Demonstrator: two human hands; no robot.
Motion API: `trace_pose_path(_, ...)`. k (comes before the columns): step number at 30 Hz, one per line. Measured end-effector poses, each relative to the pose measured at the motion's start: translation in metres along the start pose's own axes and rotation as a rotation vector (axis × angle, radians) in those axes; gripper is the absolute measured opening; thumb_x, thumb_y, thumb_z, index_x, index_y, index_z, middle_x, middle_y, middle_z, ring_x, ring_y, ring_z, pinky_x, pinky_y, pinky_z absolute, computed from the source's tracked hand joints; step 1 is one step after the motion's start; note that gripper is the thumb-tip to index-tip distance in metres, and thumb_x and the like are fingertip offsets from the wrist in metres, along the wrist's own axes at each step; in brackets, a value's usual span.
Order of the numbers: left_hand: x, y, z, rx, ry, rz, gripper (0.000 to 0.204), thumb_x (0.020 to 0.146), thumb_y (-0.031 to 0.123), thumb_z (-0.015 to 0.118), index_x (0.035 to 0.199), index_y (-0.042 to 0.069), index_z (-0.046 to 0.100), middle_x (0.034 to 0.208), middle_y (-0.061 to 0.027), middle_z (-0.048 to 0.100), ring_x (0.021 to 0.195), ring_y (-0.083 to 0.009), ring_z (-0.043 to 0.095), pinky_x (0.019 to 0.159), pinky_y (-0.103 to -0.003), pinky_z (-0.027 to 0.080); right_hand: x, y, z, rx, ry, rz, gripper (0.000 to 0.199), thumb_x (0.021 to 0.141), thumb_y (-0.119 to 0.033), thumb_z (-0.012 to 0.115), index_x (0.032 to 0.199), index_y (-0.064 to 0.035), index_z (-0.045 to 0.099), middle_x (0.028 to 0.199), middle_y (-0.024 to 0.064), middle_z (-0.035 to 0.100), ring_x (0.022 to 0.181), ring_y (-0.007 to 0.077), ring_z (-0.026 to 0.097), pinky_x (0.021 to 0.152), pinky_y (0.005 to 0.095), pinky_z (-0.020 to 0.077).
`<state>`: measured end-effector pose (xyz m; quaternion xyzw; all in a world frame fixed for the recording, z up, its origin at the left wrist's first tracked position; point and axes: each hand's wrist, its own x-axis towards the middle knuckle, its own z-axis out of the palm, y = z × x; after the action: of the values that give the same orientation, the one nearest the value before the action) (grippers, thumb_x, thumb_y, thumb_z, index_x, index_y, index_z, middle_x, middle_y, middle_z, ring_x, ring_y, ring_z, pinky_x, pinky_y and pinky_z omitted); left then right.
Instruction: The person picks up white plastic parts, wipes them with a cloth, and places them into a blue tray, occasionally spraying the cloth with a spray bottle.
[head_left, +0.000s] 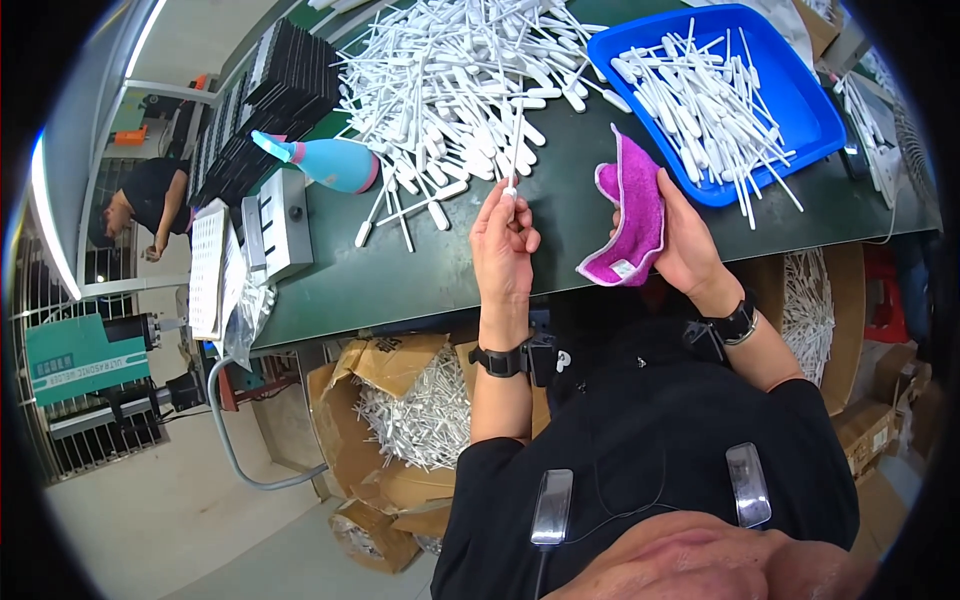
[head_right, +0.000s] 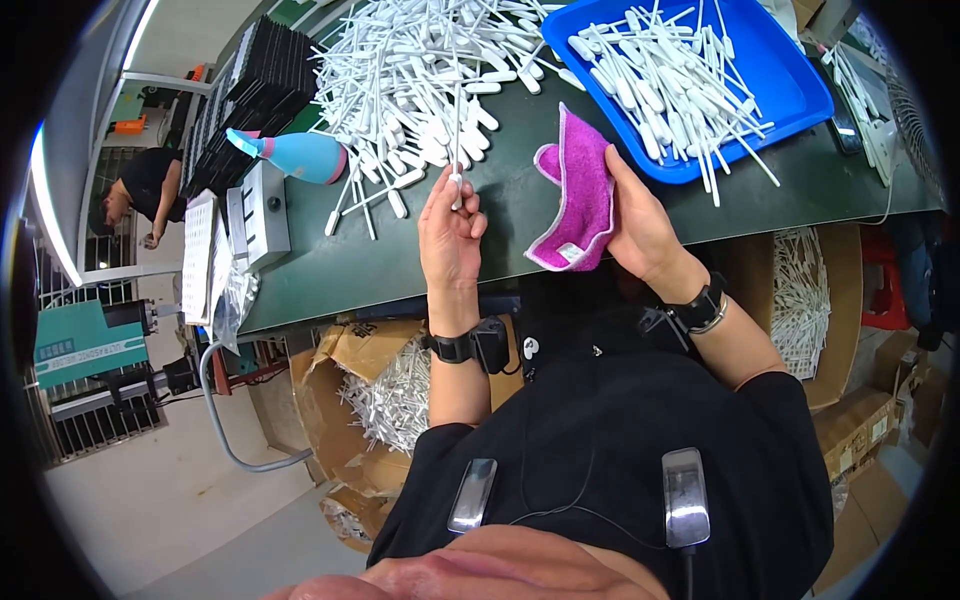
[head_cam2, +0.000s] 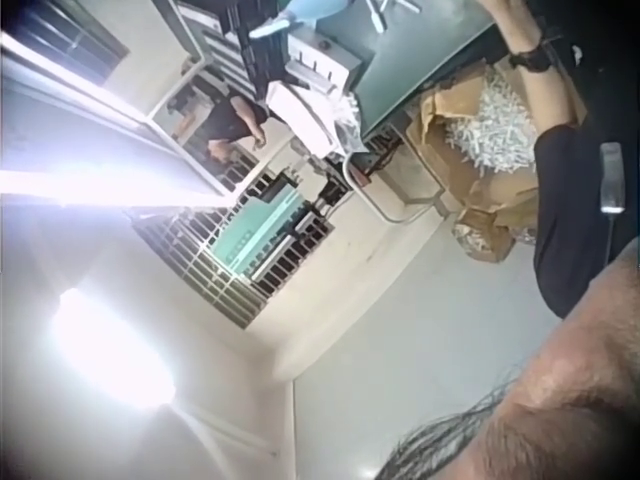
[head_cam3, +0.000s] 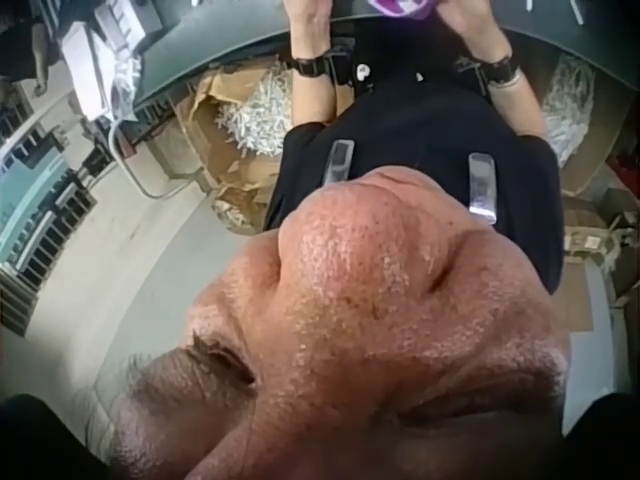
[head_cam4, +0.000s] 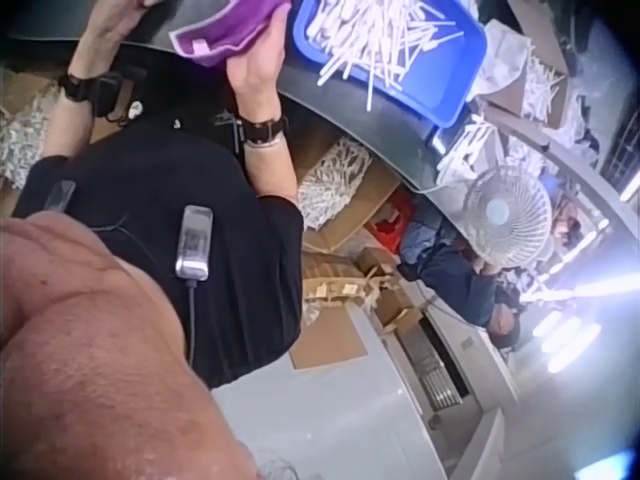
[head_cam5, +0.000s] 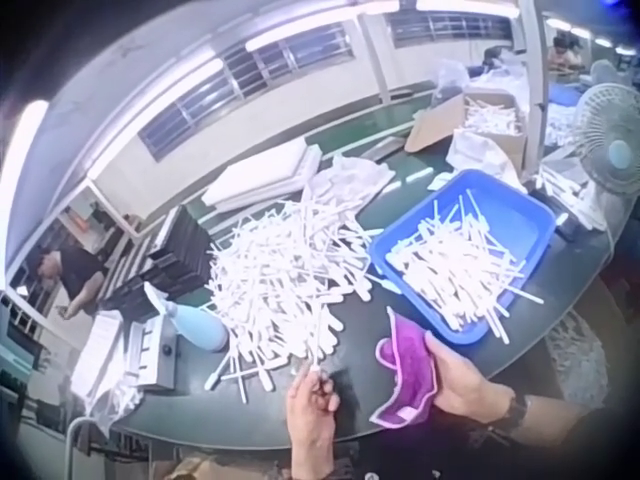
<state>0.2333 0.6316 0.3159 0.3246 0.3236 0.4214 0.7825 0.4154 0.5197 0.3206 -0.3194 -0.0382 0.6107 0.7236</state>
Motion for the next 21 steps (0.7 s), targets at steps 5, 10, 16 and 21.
trace_pose_path(5,-0.0022,0.0008,0.0012,-0.061,-0.012,-0.001,0.030,0.093,0.013,0.054,0.121,0.002,0.053,0.087,-0.0019,0.054,0.070,-0.0078,0.048,0.050,-0.020,0.035,-0.0006,0.0006,0.0009,0.015,-0.010,0.033,0.044,0.101,-0.039,0.034,0.118,-0.0039,0.053,0.095,0.0093,0.064,0.083,0.0198,0.062,0.077,0.0355,0.0513)
trace_pose_path(10,-0.0025,0.0002,-0.0017,-0.089,-0.006,0.003,0.032,0.093,0.014,0.054,0.122,0.002,0.052,0.088,-0.0025,0.055,0.072,-0.0084,0.050,0.051,-0.020,0.036,0.0008,0.0029,-0.0043,0.031,-0.017,0.040,0.043,0.101,-0.038,0.034,0.119,-0.0040,0.053,0.096,0.0091,0.064,0.083,0.0197,0.062,0.078,0.0354,0.0510)
trace_pose_path(16,-0.0036,-0.0014,-0.0007,-0.092,0.031,0.023,0.034,0.092,0.014,0.055,0.125,0.005,0.050,0.093,-0.0041,0.058,0.076,-0.0104,0.053,0.052,-0.021,0.039,0.0002,0.0028,-0.0025,0.031,-0.005,0.025,0.043,0.101,-0.038,0.035,0.120,-0.0043,0.053,0.097,0.0088,0.064,0.084,0.0194,0.062,0.079,0.0351,0.0506)
trace_pose_path(21,-0.0026,-0.0021,-0.0026,-0.135,0.047,0.029,0.035,0.092,0.014,0.056,0.126,0.006,0.050,0.098,-0.0061,0.060,0.077,-0.0121,0.055,0.053,-0.022,0.041,0.0005,0.0029,-0.0018,0.023,-0.016,0.042,0.043,0.101,-0.038,0.035,0.121,-0.0042,0.052,0.098,0.0086,0.064,0.086,0.0190,0.061,0.080,0.0347,0.0503)
